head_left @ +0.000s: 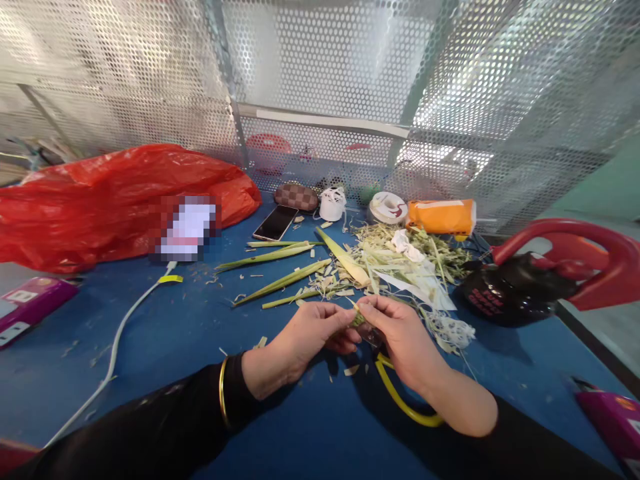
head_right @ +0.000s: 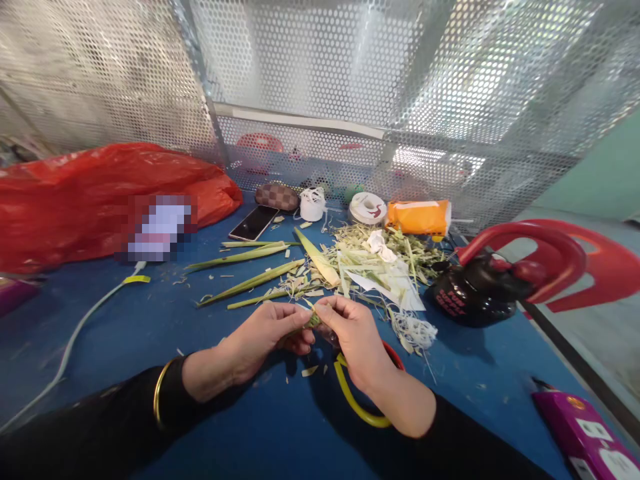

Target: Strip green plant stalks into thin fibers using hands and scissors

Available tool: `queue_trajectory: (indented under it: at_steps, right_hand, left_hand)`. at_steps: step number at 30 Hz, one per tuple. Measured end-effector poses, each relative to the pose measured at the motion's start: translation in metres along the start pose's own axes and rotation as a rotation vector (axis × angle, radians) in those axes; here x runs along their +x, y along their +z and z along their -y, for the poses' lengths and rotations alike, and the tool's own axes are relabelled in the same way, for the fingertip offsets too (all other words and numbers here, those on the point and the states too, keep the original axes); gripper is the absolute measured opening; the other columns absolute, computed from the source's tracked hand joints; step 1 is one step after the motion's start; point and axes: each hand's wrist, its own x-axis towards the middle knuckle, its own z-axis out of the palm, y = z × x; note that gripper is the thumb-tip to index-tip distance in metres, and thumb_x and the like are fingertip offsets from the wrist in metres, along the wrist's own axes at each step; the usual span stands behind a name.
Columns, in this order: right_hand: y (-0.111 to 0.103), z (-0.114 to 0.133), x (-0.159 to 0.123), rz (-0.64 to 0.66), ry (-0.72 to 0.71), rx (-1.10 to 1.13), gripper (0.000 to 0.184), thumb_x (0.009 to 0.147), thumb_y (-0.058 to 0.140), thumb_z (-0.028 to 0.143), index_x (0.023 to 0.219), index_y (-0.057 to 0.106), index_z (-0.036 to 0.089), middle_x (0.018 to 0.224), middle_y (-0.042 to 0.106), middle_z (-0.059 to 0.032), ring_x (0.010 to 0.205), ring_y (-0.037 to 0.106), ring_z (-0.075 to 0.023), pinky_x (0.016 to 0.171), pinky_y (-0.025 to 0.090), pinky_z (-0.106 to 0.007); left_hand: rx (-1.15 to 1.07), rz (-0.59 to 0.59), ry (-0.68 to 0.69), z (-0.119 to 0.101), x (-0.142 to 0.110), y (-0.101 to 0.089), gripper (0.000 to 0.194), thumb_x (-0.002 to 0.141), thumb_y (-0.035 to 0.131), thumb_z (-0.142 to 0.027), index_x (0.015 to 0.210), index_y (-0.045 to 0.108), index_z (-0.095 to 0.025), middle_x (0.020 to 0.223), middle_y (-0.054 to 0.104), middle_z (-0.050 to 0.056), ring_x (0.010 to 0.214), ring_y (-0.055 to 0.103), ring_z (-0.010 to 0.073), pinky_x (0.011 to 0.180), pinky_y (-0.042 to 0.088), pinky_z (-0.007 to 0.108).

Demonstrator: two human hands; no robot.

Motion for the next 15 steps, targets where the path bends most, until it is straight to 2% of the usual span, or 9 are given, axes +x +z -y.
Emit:
queue_trajectory:
  at_steps: [3, 7, 11, 15]
  right_hand:
    - [-0.001, 0.001, -0.001, 0.037, 0.000, 0.040, 0.022, 0.068, 0.078, 0.036, 0.072, 0.067, 0.018, 0.061, 0.059, 0.0029, 0.057, 0.051, -0.0117, 0.059, 0.042, -0.027]
    - [-0.001, 0.001, -0.002, 0.073, -0.020, 0.039, 0.016, 0.071, 0.076, 0.033, 0.073, 0.069, 0.019, 0.060, 0.061, 0.0025, 0.057, 0.054, -0.0124, 0.060, 0.044, -0.028]
    - [0.003, 0.002, -0.005, 0.026, -0.004, 0.068, 0.017, 0.068, 0.079, 0.034, 0.073, 0.071, 0.020, 0.059, 0.063, 0.0018, 0.055, 0.056, -0.0130, 0.056, 0.046, -0.028]
    - [0.007, 0.003, -0.007, 0.009, 0.017, 0.154, 0.020, 0.063, 0.082, 0.034, 0.069, 0.070, 0.020, 0.057, 0.064, 0.0018, 0.050, 0.056, -0.0116, 0.050, 0.045, -0.024]
  left_hand:
    - [-0.034, 0.074, -0.060, -0.001, -0.002, -0.001, 0.044, 0.071, 0.071, -0.053, 0.076, 0.068, -0.010, 0.065, 0.067, 0.004, 0.053, 0.060, 0.0097, 0.058, 0.048, 0.023]
    - [-0.112, 0.135, -0.106, 0.000, -0.002, -0.003, 0.039, 0.068, 0.075, -0.049, 0.073, 0.065, -0.012, 0.061, 0.062, 0.000, 0.050, 0.056, 0.0084, 0.057, 0.046, 0.023]
    - [-0.173, 0.147, -0.071, 0.005, -0.001, -0.002, 0.035, 0.069, 0.076, -0.043, 0.069, 0.060, -0.012, 0.057, 0.058, -0.002, 0.048, 0.052, 0.0079, 0.056, 0.044, 0.023]
    - [-0.226, 0.139, 0.002, 0.011, -0.005, 0.004, 0.037, 0.072, 0.072, -0.048, 0.071, 0.059, -0.014, 0.055, 0.054, -0.002, 0.052, 0.053, 0.0100, 0.058, 0.045, 0.025]
